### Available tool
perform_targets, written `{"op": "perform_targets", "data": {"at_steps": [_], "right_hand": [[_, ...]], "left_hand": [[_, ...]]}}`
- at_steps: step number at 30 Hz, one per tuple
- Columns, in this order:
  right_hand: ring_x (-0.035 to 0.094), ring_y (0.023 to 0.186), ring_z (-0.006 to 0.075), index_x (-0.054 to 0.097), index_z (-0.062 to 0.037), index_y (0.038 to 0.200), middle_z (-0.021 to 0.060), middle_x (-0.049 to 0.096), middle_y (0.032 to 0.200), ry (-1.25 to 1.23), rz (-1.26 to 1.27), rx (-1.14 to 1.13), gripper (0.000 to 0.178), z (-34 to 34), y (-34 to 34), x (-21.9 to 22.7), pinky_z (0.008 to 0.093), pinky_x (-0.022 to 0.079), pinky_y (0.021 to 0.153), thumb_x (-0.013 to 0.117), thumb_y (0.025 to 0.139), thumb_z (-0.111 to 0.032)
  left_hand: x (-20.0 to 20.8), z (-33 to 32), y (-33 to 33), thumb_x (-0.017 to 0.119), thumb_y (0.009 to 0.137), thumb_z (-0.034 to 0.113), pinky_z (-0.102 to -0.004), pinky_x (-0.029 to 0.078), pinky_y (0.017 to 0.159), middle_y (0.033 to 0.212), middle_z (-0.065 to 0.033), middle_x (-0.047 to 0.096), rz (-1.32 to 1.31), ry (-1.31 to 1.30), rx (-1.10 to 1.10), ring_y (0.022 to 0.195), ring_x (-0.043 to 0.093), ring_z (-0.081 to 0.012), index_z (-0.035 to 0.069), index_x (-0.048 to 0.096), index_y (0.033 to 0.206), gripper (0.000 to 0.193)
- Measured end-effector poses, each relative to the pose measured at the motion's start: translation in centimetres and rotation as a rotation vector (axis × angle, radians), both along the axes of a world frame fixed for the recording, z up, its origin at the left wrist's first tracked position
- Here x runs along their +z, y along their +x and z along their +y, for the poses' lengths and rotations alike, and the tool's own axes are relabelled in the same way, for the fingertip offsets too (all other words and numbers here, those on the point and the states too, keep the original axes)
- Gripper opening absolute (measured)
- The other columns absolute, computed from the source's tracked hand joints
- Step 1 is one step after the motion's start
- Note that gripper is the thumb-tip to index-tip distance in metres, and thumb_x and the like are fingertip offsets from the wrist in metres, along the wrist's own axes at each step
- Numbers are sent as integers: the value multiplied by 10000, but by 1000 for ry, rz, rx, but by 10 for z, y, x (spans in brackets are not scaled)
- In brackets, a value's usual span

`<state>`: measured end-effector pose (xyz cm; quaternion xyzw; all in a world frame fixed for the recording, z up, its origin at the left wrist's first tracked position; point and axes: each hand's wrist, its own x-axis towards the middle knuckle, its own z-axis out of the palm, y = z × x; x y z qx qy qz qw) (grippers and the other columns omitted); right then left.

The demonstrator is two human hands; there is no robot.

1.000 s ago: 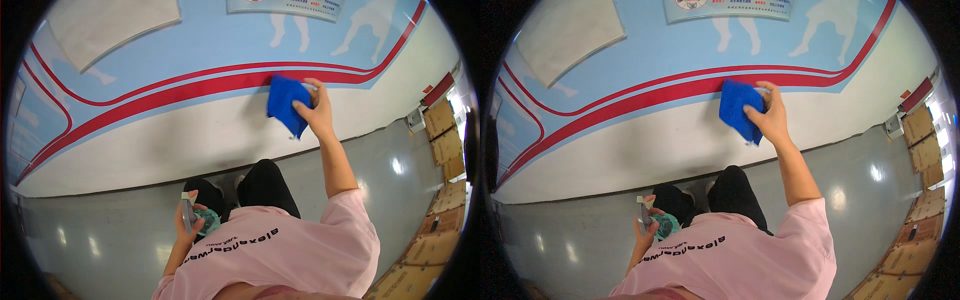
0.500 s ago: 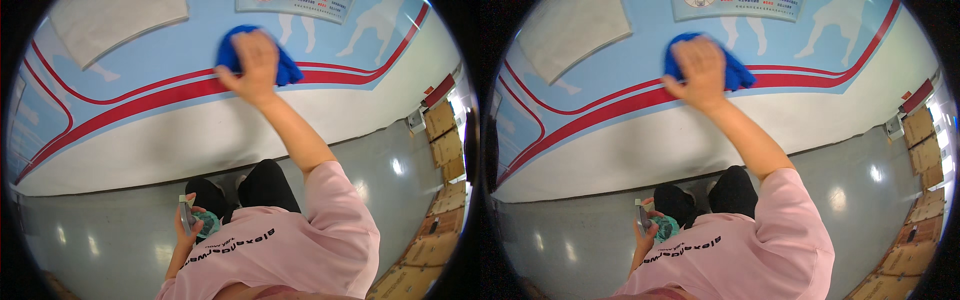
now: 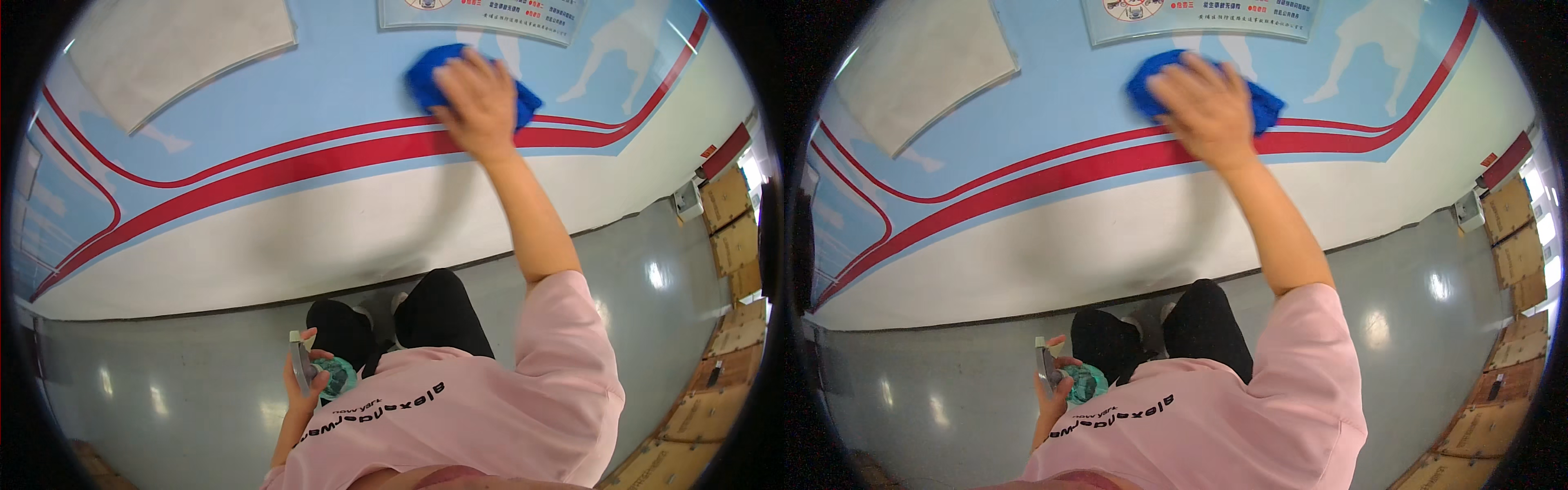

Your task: The recorder is wiping a decorated wall using a blue cloth and a spray bottle of cleaning solution.

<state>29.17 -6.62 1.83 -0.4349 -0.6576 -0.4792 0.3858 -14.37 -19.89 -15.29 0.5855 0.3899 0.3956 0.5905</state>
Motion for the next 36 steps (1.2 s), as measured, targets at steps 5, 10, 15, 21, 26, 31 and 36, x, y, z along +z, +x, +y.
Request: {"op": "perform_targets", "data": {"at_steps": [5, 10, 15, 21, 26, 31, 36], "right_hand": [[459, 1253, 370, 503, -51, 1314, 167, 508, 1325, 263, 227, -118, 595, -25, 93, -15, 484, 315, 1064, 701, 770, -186], [393, 1285, 387, 352, 13, 1398, 233, 393, 1408, 305, 575, -251, 588, -52, 141, -33, 441, 311, 1076, 580, 904, -212], [342, 1327, 347, 318, 33, 1411, 213, 361, 1432, 254, 696, -275, 561, -72, 144, -49, 410, 251, 1107, 519, 940, -196], [314, 1337, 376, 264, 60, 1427, 251, 312, 1455, 250, 742, -293, 604, -74, 135, -47, 422, 243, 1111, 503, 949, -222], [255, 1368, 402, 237, 85, 1428, 279, 268, 1473, 245, 850, -327, 614, -67, 119, -43, 435, 217, 1124, 468, 950, -223], [290, 1353, 419, 309, 80, 1404, 281, 300, 1460, 124, 638, -220, 617, -58, 64, -45, 445, 225, 1122, 558, 915, -201], [389, 1305, 389, 526, -11, 1295, 183, 470, 1340, 48, 286, 4, 546, -25, -25, -20, 464, 309, 1076, 685, 780, -96]], "left_hand": [[8, 6, -1, 725, 732, 181, -316, 476, 772, 1361, -131, 454, -51, 37, -93, 923, 623, -217, 13, 442, 1325, 679], [18, 7, 1, 721, 725, 168, -324, 480, 794, 1357, -139, 454, -60, 32, -126, 924, 617, -214, 8, 421, 1339, 702], [2, 3, 0, 707, 738, 153, -312, 479, 783, 1357, -133, 454, -112, 7, -86, 927, 617, -203, 10, 410, 1346, 692], [-47, 9, -14, 714, 770, 150, -302, 490, 724, 1350, -116, 461, -28, 76, 57, 891, 615, -183, 24, 416, 1352, 666], [-81, 5, -8, 717, 765, 151, -295, 494, 727, 1286, -113, 482, 95, 437, 168, 851, 604, -184, 40, 445, 1338, 644], [-73, -3, -7, 717, 754, 133, -314, 509, 743, 1234, -117, 500, 50, 397, 242, 820, 603, -187, 49, 461, 1315, 623], [-83, 21, -4, 680, 736, 39, -315, 503, 653, 1169, -111, 511, 338, 583, 285, 762, 612, -173, 53, 478, 1245, 548]]}}
